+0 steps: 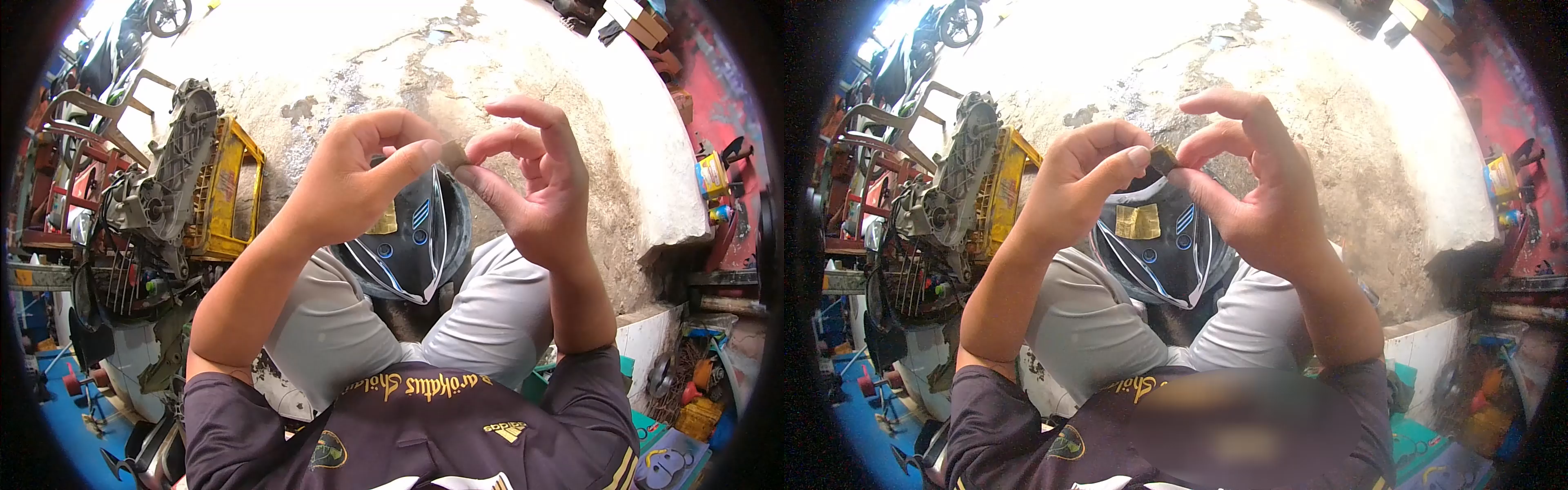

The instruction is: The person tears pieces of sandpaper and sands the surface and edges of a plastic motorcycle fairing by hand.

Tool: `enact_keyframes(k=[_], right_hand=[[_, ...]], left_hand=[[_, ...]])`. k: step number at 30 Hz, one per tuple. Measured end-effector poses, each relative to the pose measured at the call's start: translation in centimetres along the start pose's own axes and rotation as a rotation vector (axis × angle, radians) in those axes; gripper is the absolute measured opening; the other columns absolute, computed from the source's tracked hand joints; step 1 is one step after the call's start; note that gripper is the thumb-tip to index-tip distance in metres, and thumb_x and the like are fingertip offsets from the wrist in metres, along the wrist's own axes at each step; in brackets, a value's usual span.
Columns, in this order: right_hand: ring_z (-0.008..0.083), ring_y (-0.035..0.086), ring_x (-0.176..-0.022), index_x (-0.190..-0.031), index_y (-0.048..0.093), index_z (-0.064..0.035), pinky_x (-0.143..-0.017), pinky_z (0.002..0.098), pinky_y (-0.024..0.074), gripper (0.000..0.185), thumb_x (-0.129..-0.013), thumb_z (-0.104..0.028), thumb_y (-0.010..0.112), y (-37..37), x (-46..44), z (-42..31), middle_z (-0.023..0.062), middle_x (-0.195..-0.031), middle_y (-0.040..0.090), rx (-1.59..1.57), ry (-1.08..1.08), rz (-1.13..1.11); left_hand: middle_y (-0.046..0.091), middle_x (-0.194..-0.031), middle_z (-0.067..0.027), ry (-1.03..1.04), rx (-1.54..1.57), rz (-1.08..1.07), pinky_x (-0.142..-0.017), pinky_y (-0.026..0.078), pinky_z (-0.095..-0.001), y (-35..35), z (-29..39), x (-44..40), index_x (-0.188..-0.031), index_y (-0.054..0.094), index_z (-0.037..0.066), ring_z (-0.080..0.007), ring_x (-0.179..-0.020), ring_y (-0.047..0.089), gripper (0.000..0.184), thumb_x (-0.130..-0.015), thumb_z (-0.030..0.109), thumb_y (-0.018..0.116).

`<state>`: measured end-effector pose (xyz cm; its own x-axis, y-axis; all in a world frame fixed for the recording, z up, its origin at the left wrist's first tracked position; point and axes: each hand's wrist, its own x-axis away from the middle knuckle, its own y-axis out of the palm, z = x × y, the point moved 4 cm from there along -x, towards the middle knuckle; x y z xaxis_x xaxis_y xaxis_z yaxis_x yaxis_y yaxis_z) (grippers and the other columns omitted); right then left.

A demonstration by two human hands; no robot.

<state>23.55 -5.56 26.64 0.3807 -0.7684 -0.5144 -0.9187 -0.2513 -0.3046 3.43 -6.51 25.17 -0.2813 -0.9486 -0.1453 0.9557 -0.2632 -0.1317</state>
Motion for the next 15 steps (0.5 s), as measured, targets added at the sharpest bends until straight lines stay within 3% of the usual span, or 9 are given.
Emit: enact_keyframes(k=[7, 11, 15], right_hand=[[0.0162, 0.077, -0.091, -0.134, 0.059, -0.0093, -0.087, 0.0319, 0.056, 0.056, -0.085, 0.007, 0.08, -0.1, -0.1, -0.2, 0.0081, -0.092, 0.077, 0.084, -0.035, 0.008], [0.0172, 0.077, -0.091, -0.135, 0.059, -0.0103, -0.087, 0.0326, 0.0562, 0.058, -0.084, 0.006, 0.079, -0.1, 0.1, -0.2, 0.0086, -0.091, 0.077, 0.09, -0.02, 0.006], [0.0173, 0.077, -0.091, -0.135, 0.059, -0.0106, -0.088, 0.033, 0.0561, 0.058, -0.084, 0.006, 0.079, 0.0, 0.0, 0.0, 0.0084, -0.091, 0.077, 0.09, -0.005, -0.003]], left_hand=[[0.068, -0.095, 0.0014, -0.096, 0.141, -0.059, -0.076, 0.046, -0.023, 0.0, -1.0, -0.3, -0.115, 0.07, -0.002, -0.0041, -0.086, 0.055, 0.022, -0.103, 0.017, 0.066], [0.07, -0.1, 0.0002, -0.04, 0.033, -0.076, -0.082, 0.049, -0.0234, -0.1, -0.9, -0.2, -0.115, 0.071, -0.002, -0.005, -0.092, 0.06, 0.022, -0.103, 0.017, 0.068], [0.071, -0.102, -0.0003, -0.114, 0.052, -0.085, -0.087, 0.051, -0.0237, -0.1, -1.3, -0.1, -0.114, 0.071, -0.001, -0.0056, -0.096, 0.062, 0.023, -0.103, 0.019, 0.071]])
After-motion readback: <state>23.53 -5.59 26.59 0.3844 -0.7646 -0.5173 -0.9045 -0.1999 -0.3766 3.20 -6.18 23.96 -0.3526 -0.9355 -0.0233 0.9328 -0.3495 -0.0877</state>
